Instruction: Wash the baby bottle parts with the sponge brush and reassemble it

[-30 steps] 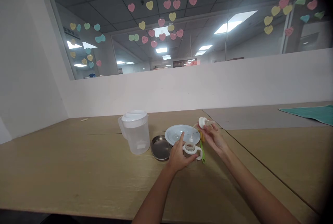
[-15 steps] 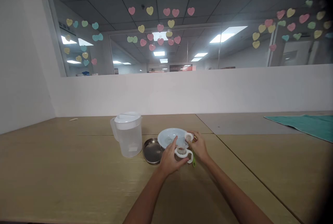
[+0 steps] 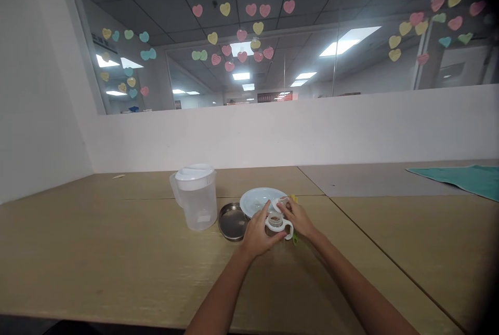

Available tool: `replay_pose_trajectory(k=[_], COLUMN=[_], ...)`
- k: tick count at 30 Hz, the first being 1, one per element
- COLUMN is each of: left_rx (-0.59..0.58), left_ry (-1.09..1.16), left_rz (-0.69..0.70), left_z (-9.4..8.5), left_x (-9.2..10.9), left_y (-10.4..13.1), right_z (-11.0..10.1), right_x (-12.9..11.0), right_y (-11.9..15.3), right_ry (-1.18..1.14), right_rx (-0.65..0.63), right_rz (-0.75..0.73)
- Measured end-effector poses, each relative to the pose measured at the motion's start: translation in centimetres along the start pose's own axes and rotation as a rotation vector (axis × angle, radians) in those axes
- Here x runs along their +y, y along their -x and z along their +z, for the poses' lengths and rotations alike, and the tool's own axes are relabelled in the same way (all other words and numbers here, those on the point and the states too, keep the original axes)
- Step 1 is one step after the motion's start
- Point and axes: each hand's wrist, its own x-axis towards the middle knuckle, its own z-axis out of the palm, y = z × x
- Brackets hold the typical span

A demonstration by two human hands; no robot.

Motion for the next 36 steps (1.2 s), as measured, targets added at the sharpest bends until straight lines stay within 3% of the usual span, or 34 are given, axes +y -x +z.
replay_pose_trajectory(k=[7,11,16,21,36], left_rx=[-0.013,-0.006,-0.025,-0.037,-0.038], left_ry=[-0.037,-0.040,-0.055,-0.077,-0.071], left_rz=[-0.007,-0.002,-0.006,-0.003,0.023], left_z=[0.0,0.0,-0.1,0.0,-0.1], left_x=[0.1,0.0,0.1,0.2,0.2], left_y=[-0.1,-0.1,-0.1,-0.2,-0.1], right_z=[-0.1,-0.3,-0.9,-1.2,-1.1], right_x=[0.6,0.9,0.5,0.4,-0.7], right_y=[-0.8,-0.9,-0.6,-0.6,-0.9], right_ry=[-0.096,-0.132,0.006,0.045,-0.298], right_rx=[0.199,0.252,0.311,0.328,0.184], right_rz=[0.080,0.009,-0.048,-0.090,0.072])
